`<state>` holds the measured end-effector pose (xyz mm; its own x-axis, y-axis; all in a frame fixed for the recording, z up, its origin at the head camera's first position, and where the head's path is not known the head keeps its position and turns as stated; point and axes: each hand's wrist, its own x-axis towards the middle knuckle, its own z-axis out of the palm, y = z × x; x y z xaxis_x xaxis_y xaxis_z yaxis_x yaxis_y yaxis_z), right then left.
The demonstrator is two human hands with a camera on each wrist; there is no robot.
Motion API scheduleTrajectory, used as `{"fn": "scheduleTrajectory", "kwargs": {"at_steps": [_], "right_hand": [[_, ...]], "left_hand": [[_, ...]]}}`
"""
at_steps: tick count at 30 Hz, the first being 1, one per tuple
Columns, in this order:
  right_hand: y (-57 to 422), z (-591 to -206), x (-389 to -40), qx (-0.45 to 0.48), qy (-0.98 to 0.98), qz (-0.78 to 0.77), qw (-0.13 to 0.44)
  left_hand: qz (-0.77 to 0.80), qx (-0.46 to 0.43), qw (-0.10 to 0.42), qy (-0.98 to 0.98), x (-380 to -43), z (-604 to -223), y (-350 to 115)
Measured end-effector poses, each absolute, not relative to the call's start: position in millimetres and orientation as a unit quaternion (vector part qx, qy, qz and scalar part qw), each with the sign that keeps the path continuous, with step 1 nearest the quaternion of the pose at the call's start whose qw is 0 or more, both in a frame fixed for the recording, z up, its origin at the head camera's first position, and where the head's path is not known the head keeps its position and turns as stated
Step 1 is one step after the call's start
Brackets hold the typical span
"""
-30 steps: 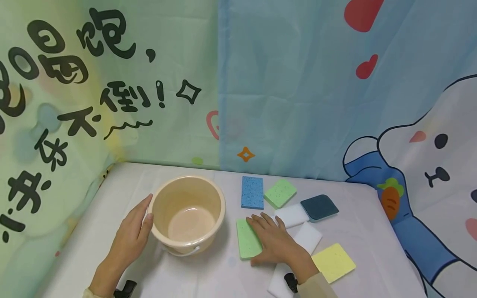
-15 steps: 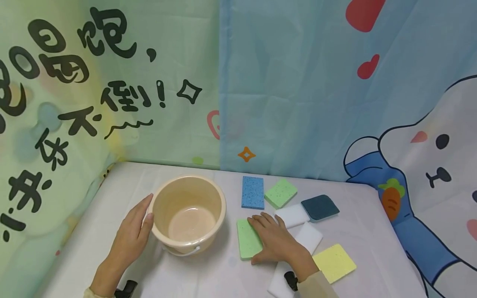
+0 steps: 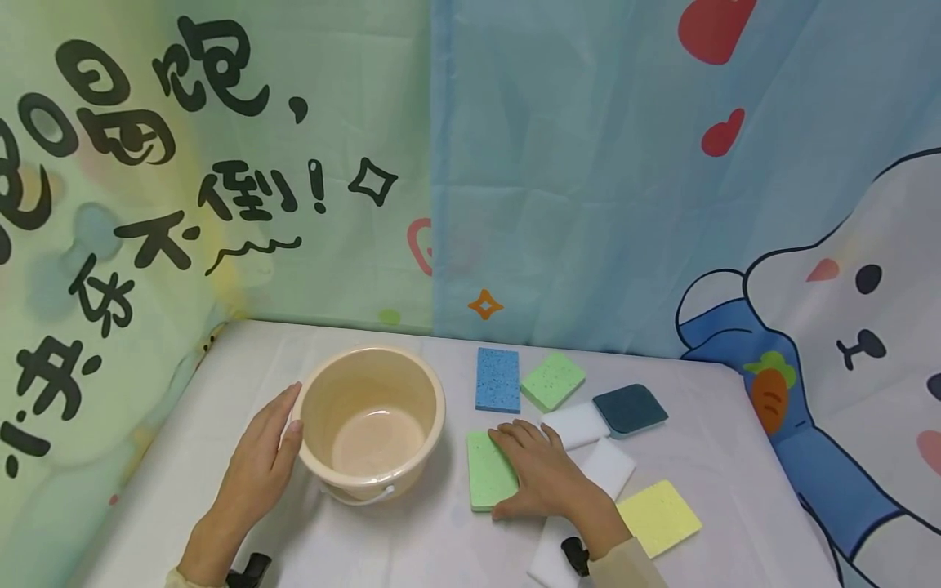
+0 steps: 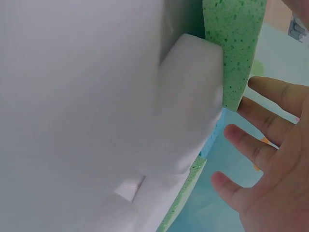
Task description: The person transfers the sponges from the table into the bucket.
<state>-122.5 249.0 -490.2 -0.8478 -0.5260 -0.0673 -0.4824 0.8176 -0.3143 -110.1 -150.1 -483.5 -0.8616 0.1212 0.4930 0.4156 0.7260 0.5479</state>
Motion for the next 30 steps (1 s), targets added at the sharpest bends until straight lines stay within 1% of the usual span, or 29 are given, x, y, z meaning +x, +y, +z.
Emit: {"fn": "scheduleTrajectory", "kwargs": {"at_steps": [17, 30], "right_hand": [[253.8, -472.5, -117.3, -0.274, 0.950, -0.142, 0.046], [255.3, -436.0, -111.2, -0.270, 0.952, -0.141, 0.028]], "left_hand": [[-0.339, -0.141, 0.208, -0.907, -108.1, -481.2, -148.3], [-0.343, -0.150, 0.213, -0.903, -108.4, -482.3, -148.8]]}}
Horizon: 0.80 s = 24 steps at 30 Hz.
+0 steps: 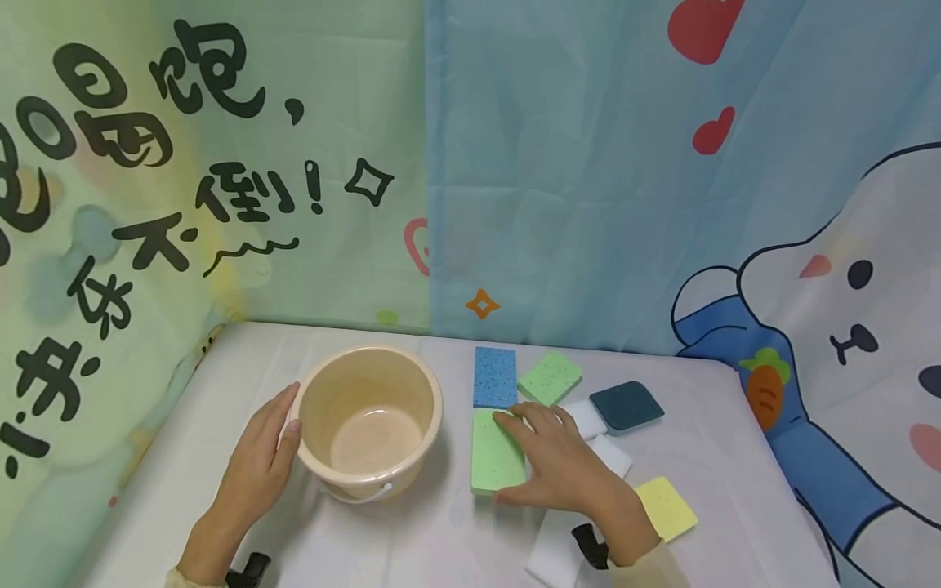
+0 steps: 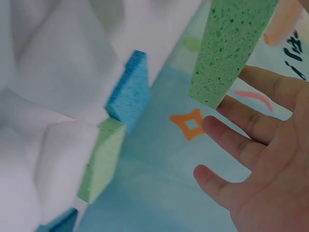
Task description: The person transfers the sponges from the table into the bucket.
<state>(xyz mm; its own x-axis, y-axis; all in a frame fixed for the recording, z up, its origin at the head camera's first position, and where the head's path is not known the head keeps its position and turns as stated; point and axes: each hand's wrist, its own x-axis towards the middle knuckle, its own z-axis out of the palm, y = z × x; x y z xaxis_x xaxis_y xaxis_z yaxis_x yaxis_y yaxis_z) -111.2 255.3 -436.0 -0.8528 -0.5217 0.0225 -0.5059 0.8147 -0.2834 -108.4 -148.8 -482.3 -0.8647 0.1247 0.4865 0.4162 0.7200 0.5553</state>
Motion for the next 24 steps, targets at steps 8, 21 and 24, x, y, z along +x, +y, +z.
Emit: {"fn": "scheduleTrajectory", "kwargs": {"at_steps": [8, 21, 24], "right_hand": [[256.8, -413.2, -108.6, -0.289, 0.948, -0.132, 0.000], [252.6, -389.6, -115.3, -0.324, 0.937, -0.114, -0.057], [249.4, -383.4, -117.7, -0.335, 0.932, -0.116, -0.072]], "left_hand": [[-0.349, -0.153, 0.213, -0.900, -108.2, -481.5, -148.6], [-0.348, -0.149, 0.205, -0.903, -108.5, -481.4, -148.7], [-0.351, -0.149, 0.204, -0.902, -108.5, -480.9, -148.8]]}}
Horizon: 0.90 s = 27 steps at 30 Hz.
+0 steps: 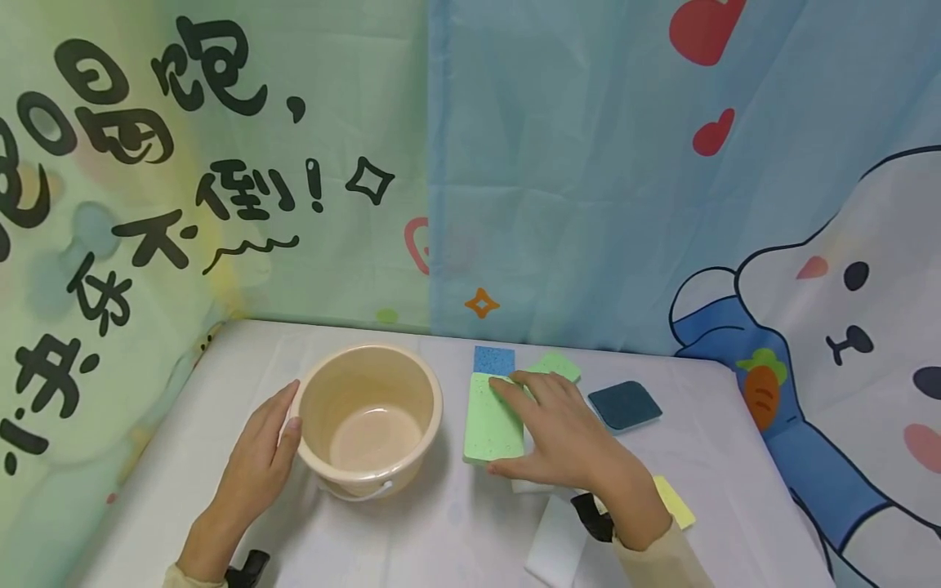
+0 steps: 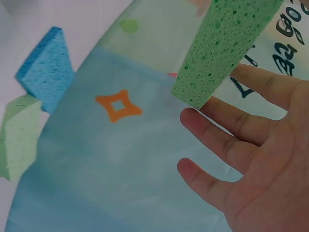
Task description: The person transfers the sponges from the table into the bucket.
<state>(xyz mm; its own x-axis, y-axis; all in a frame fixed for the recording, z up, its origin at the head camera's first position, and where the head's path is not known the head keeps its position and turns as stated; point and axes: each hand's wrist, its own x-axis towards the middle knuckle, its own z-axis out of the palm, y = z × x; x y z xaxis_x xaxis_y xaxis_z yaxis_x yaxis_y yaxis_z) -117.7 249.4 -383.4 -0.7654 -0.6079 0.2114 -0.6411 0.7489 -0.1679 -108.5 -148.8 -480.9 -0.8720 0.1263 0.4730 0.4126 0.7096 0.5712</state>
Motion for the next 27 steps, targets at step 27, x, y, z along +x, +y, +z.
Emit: {"fn": "scheduleTrajectory", "kwargs": {"at_steps": [27], "right_hand": [[168.0, -350.2, -151.8, 0.394, -0.907, 0.137, 0.060]], "left_hand": [[-0.354, -0.157, 0.213, -0.897, -110.0, -481.9, -149.2]]}}
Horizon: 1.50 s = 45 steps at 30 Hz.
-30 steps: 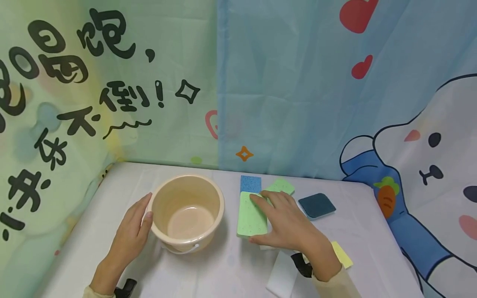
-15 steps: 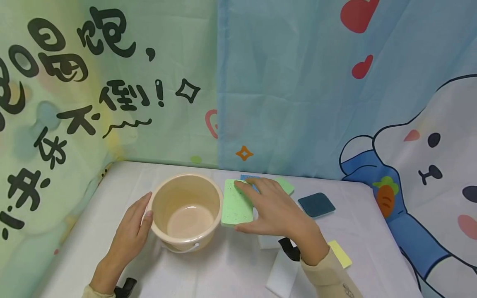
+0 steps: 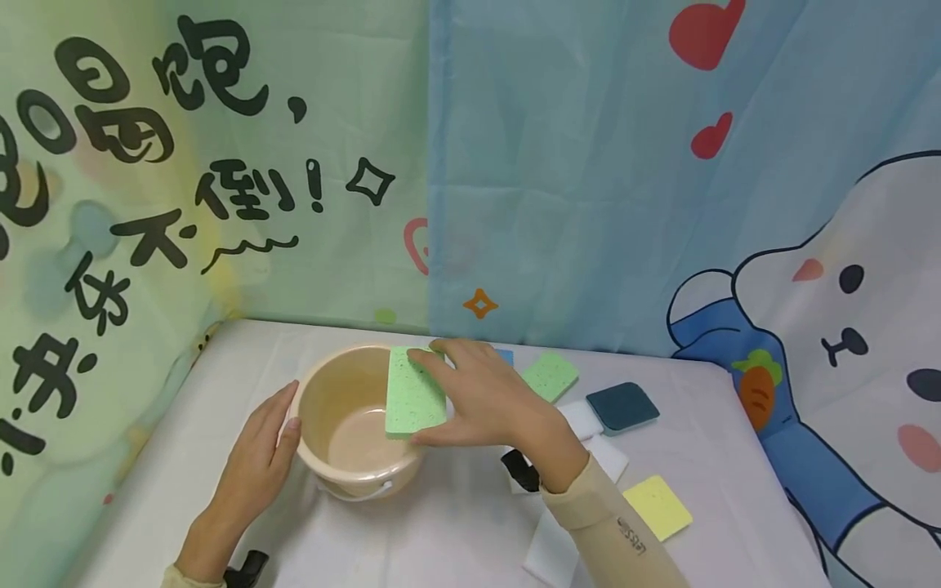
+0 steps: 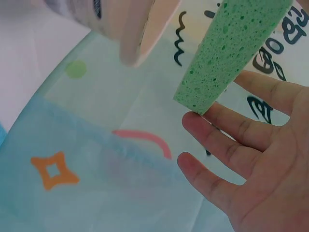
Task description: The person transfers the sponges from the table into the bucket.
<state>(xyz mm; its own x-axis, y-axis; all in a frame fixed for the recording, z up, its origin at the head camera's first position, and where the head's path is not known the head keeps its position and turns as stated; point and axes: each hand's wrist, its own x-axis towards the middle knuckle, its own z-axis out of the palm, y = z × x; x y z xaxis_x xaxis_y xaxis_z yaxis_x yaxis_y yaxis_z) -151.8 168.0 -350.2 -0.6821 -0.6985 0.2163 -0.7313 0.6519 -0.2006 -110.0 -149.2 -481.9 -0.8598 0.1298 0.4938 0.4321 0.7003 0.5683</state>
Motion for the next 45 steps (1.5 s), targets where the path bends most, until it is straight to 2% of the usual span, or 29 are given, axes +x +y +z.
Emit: {"fn": "scheduleTrajectory", "kwargs": {"at_steps": [8, 19, 26, 34, 45], "right_hand": [[136.3, -365.3, -163.6, 0.396, -0.910, 0.118, 0.033], [101.7, -384.8, -170.8, 0.384, -0.917, 0.104, -0.037], [86.6, -396.4, -172.6, 0.402, -0.913, 0.062, -0.028], [77.1, -406.7, -169.5, 0.394, -0.917, 0.032, -0.051], [84.2, -404.8, -172.0, 0.405, -0.913, 0.034, -0.024]], "left_hand": [[-0.353, -0.154, 0.212, -0.898, -108.6, -480.8, -148.5], [-0.349, -0.140, 0.204, -0.904, -107.3, -482.1, -147.9], [-0.355, -0.149, 0.212, -0.898, -108.2, -478.9, -147.6], [-0.349, -0.142, 0.206, -0.903, -105.5, -482.6, -147.8], [-0.353, -0.147, 0.210, -0.900, -107.1, -481.0, -146.8]]}}
